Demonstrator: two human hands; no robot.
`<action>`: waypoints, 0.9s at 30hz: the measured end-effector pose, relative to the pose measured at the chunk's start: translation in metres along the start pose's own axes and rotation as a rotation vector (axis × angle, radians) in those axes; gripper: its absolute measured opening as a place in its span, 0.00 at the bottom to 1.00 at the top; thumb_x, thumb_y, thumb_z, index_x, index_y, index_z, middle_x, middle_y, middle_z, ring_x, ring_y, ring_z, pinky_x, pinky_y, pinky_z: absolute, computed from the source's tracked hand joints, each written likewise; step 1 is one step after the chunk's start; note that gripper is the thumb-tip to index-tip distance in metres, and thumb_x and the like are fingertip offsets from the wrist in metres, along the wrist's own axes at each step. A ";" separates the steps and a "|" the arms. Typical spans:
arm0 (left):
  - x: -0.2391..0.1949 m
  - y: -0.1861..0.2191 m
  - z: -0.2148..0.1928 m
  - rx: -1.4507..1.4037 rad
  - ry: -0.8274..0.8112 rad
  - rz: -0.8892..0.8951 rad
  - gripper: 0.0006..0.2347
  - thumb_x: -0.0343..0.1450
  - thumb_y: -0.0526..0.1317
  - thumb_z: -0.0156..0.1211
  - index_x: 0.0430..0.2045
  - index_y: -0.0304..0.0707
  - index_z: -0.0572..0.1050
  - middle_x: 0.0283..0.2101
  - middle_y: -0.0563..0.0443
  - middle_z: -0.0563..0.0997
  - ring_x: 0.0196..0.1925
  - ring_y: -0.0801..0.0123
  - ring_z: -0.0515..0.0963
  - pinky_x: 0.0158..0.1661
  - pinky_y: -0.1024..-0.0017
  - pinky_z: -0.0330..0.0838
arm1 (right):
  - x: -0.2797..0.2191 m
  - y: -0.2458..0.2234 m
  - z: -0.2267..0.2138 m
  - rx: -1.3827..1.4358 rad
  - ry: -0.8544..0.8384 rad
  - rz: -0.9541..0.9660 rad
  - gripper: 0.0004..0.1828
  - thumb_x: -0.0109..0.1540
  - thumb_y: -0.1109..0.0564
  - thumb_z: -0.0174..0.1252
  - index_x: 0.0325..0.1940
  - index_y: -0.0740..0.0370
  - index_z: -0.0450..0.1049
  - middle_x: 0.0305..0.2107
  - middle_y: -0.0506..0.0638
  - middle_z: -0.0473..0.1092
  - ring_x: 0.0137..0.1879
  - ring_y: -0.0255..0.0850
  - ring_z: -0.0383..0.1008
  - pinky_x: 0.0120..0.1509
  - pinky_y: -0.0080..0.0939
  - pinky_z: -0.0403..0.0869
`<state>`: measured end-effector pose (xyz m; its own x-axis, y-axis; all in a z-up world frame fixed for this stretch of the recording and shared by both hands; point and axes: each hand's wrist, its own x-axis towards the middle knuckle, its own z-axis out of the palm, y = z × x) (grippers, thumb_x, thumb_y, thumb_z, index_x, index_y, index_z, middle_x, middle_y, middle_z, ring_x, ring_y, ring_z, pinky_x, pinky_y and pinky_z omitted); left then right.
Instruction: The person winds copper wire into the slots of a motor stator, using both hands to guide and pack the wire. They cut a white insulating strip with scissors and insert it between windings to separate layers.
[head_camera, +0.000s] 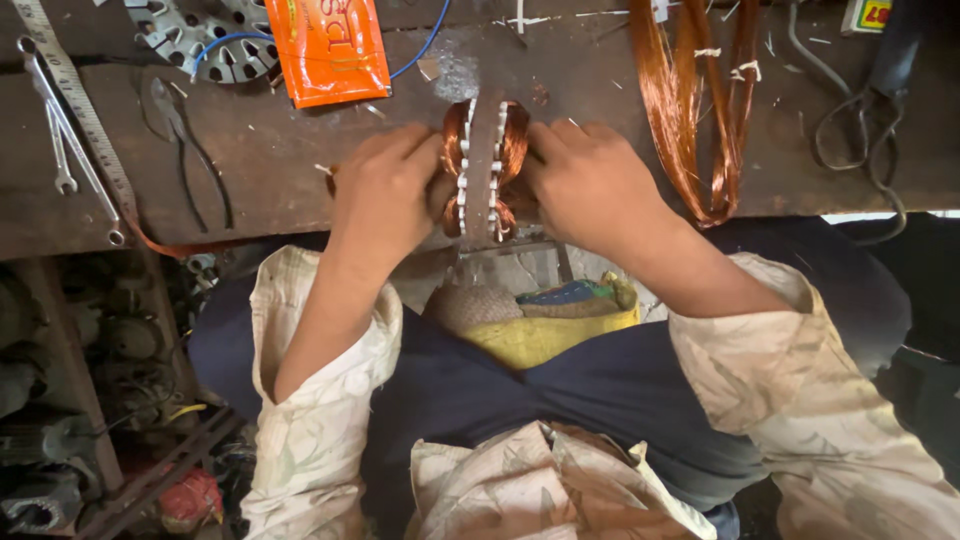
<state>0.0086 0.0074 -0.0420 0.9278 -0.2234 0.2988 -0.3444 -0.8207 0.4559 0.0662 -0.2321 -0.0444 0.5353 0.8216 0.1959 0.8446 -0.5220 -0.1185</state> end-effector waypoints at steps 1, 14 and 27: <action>0.001 0.000 0.003 -0.058 0.006 -0.007 0.14 0.64 0.30 0.69 0.43 0.32 0.78 0.46 0.43 0.80 0.45 0.46 0.80 0.45 0.56 0.75 | 0.001 0.000 0.000 0.003 -0.037 0.025 0.10 0.50 0.58 0.60 0.36 0.60 0.77 0.37 0.51 0.69 0.43 0.46 0.73 0.46 0.47 0.72; 0.002 -0.010 0.025 -0.144 0.065 -0.024 0.14 0.60 0.28 0.66 0.39 0.35 0.79 0.45 0.42 0.80 0.45 0.45 0.80 0.45 0.57 0.74 | -0.005 0.012 -0.014 0.575 0.027 0.360 0.14 0.63 0.57 0.64 0.51 0.63 0.74 0.42 0.58 0.75 0.47 0.56 0.77 0.53 0.52 0.74; 0.010 0.002 0.021 -0.231 0.037 -0.086 0.13 0.66 0.33 0.68 0.44 0.35 0.78 0.47 0.43 0.78 0.46 0.46 0.81 0.44 0.58 0.75 | 0.006 -0.008 0.022 0.097 0.278 0.212 0.14 0.53 0.60 0.65 0.42 0.63 0.76 0.41 0.52 0.71 0.45 0.49 0.73 0.50 0.51 0.69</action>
<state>0.0205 -0.0075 -0.0558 0.9507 -0.1350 0.2792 -0.2920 -0.6926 0.6595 0.0629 -0.2182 -0.0634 0.6884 0.5965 0.4126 0.7184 -0.6392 -0.2744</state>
